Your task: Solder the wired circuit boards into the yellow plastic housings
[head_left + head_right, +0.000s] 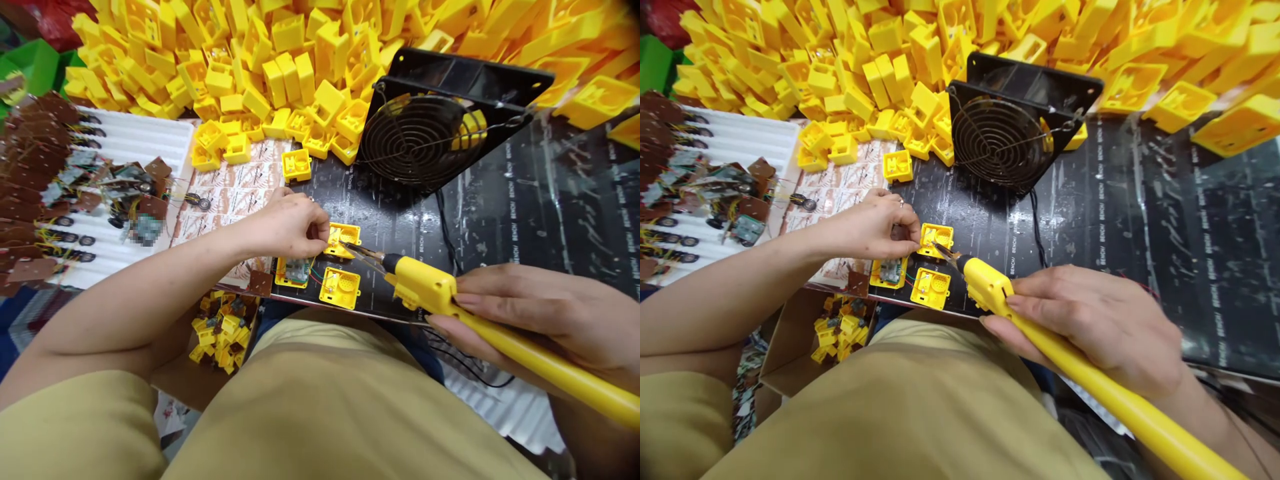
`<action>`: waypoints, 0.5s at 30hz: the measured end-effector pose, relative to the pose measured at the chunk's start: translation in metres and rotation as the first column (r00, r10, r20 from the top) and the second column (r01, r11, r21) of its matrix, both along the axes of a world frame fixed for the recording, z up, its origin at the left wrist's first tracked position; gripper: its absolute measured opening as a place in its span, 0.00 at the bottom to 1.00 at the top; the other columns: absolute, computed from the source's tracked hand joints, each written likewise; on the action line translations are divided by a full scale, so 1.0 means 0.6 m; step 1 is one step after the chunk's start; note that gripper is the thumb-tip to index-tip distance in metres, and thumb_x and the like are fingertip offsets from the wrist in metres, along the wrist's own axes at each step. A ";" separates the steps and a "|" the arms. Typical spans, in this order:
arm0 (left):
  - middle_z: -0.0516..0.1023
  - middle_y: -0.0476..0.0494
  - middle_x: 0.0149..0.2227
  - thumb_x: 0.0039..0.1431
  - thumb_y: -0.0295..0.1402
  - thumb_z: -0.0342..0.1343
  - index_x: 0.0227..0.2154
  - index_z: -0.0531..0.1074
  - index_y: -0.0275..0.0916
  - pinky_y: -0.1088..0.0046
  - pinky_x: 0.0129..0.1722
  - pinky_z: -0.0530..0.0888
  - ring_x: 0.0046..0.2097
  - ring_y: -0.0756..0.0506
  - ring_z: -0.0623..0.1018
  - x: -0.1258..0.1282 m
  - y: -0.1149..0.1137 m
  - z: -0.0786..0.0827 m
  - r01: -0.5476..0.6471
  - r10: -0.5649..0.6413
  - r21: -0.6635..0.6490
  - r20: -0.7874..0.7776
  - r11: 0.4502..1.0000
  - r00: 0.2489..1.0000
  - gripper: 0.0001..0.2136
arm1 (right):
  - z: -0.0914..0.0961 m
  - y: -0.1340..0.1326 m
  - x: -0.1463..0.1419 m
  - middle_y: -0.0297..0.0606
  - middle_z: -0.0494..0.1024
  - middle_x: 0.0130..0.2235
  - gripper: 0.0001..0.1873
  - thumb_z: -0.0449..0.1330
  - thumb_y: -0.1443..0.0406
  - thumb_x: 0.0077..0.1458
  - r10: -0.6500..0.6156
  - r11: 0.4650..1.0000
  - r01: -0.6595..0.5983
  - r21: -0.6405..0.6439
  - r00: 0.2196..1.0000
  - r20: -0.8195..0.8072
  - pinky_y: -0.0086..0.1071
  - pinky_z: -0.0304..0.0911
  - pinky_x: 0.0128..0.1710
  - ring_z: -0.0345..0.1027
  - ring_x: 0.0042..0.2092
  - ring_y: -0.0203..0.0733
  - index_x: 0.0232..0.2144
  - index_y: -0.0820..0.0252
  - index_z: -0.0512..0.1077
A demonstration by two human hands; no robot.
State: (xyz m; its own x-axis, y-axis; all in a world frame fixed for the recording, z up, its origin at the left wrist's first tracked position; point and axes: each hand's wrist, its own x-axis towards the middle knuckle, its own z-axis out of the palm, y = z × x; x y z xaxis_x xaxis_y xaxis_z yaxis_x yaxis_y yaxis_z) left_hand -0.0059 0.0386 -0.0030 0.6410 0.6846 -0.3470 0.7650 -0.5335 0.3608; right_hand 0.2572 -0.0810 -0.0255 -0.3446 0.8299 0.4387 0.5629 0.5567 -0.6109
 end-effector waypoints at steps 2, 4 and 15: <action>0.78 0.53 0.24 0.51 0.30 0.58 0.23 0.76 0.39 0.65 0.45 0.64 0.29 0.50 0.75 0.003 0.007 0.002 0.006 -0.006 -0.036 -0.019 0.999 1.000 0.04 | -0.001 0.007 0.005 0.30 0.78 0.29 0.05 0.65 0.60 0.57 0.076 0.997 -0.076 0.017 0.997 0.034 0.25 0.72 0.30 0.73 0.28 0.32 0.32 0.52 0.72; 0.78 0.53 0.23 0.50 0.30 0.58 0.23 0.76 0.40 0.69 0.40 0.65 0.27 0.51 0.74 0.003 0.012 0.000 0.027 -0.027 -0.042 -0.008 0.999 1.000 0.04 | 0.002 0.010 0.004 0.31 0.78 0.30 0.05 0.62 0.61 0.59 0.077 0.996 -0.079 0.031 0.995 0.067 0.26 0.72 0.30 0.73 0.29 0.33 0.32 0.53 0.71; 0.77 0.51 0.22 0.46 0.29 0.58 0.22 0.77 0.40 0.73 0.30 0.64 0.26 0.50 0.73 0.017 0.019 0.002 0.008 -0.014 -0.070 -0.086 0.997 0.996 0.03 | 0.018 0.034 -0.002 0.31 0.79 0.32 0.10 0.67 0.67 0.51 0.276 0.918 -0.316 0.242 0.943 0.183 0.29 0.74 0.33 0.75 0.32 0.36 0.35 0.54 0.71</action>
State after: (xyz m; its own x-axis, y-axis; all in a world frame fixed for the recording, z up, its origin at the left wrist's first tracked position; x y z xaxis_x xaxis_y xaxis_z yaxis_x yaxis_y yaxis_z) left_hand 0.0046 0.0503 -0.0019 0.6139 0.6498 -0.4482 0.7892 -0.5178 0.3303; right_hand 0.2558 -0.0603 -0.0148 -0.6318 0.5408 0.5553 0.4172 0.8410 -0.3443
